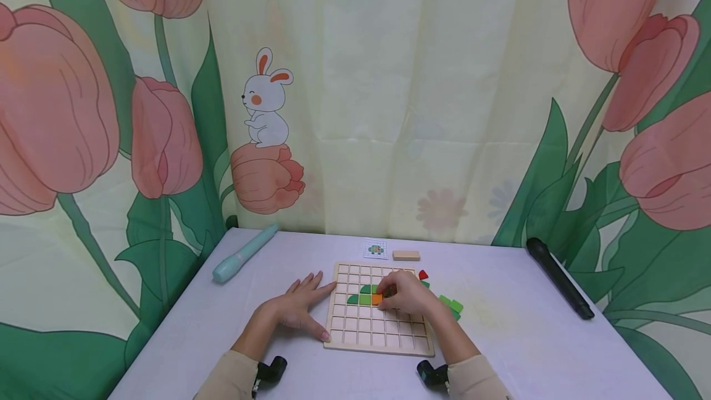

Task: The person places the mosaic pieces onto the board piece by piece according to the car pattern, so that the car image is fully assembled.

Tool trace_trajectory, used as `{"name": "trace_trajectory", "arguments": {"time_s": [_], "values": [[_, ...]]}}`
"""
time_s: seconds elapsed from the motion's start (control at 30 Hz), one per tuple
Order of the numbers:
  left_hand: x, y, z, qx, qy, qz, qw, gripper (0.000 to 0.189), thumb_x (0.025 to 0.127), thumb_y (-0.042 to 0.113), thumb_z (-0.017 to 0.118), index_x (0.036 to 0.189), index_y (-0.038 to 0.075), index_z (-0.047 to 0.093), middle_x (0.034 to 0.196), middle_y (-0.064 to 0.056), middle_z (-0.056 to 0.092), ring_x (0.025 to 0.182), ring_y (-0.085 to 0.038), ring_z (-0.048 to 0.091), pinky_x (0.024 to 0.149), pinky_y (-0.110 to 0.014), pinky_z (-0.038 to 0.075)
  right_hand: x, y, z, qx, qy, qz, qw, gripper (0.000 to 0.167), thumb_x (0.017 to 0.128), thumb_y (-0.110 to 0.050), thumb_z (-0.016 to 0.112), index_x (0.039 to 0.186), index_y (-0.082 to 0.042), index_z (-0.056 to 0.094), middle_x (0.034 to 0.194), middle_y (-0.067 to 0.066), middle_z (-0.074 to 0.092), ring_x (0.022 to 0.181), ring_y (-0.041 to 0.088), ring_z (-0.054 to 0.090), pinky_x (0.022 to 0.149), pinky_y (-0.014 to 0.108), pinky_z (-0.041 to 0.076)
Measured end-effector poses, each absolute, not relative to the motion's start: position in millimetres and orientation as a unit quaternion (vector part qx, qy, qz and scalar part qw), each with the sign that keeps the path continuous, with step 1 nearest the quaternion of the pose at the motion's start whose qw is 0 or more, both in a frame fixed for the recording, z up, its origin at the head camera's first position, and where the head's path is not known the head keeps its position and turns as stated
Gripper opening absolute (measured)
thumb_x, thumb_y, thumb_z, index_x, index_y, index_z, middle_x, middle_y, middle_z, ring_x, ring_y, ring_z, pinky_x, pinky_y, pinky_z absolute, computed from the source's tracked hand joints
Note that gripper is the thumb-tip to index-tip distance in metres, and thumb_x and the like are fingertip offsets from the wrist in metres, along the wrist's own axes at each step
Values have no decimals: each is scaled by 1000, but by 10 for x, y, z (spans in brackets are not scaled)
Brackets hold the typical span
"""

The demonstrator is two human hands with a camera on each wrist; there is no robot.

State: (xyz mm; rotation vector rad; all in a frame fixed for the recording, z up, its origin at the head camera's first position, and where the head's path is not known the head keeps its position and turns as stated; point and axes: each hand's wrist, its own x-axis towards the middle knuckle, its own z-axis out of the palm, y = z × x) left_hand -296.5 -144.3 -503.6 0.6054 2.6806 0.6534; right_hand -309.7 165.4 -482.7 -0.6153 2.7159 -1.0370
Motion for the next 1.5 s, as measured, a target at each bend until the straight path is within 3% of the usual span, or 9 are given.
{"name": "trace_trajectory", "arguments": {"time_s": [0.33, 0.63, 1.03, 1.3, 1.5], "values": [[-2956, -1448, -5026, 212, 937, 229, 156, 121, 64, 70, 88, 164, 33, 32, 176, -14, 11, 164, -35, 3, 131, -60, 5, -3103, 1657, -4822, -210, 911, -347, 76, 22, 84, -14, 87, 104, -14, 80, 98, -2, 70, 90, 18, 57, 77, 30, 50], [-2964, -1452, -5031, 211, 936, 231, 159, 121, 63, 71, 88, 164, 33, 32, 176, -13, 11, 164, -34, 3, 131, -60, 5, -3162, 1738, -4803, -189, 913, -360, 1, 23, 87, -14, 84, 109, -8, 78, 89, -4, 66, 79, 15, 54, 66, 26, 44], [-2948, -1451, -5010, 212, 935, 233, 160, 120, 64, 69, 88, 164, 32, 32, 176, -14, 10, 164, -35, 2, 130, -60, 5, -3236, 1899, -4773, -92, 924, -366, -57, 28, 92, -15, 79, 119, -6, 76, 110, 9, 71, 86, 18, 56, 72, 31, 48], [-2955, -1456, -4991, 212, 935, 234, 163, 120, 65, 69, 88, 164, 32, 32, 176, -14, 10, 164, -34, 2, 131, -59, 4, -3383, 2140, -4747, -44, 938, -341, -51, 28, 96, -15, 75, 122, -6, 74, 112, 11, 69, 91, 23, 59, 73, 31, 53], [-2962, -1453, -5009, 213, 934, 236, 162, 121, 64, 69, 89, 164, 32, 32, 176, -14, 10, 164, -34, 2, 130, -60, 4, -3483, 2314, -4748, 1, 938, -347, -12, 31, 98, -17, 74, 128, -9, 70, 118, 11, 66, 99, 25, 58, 78, 31, 57]]}}
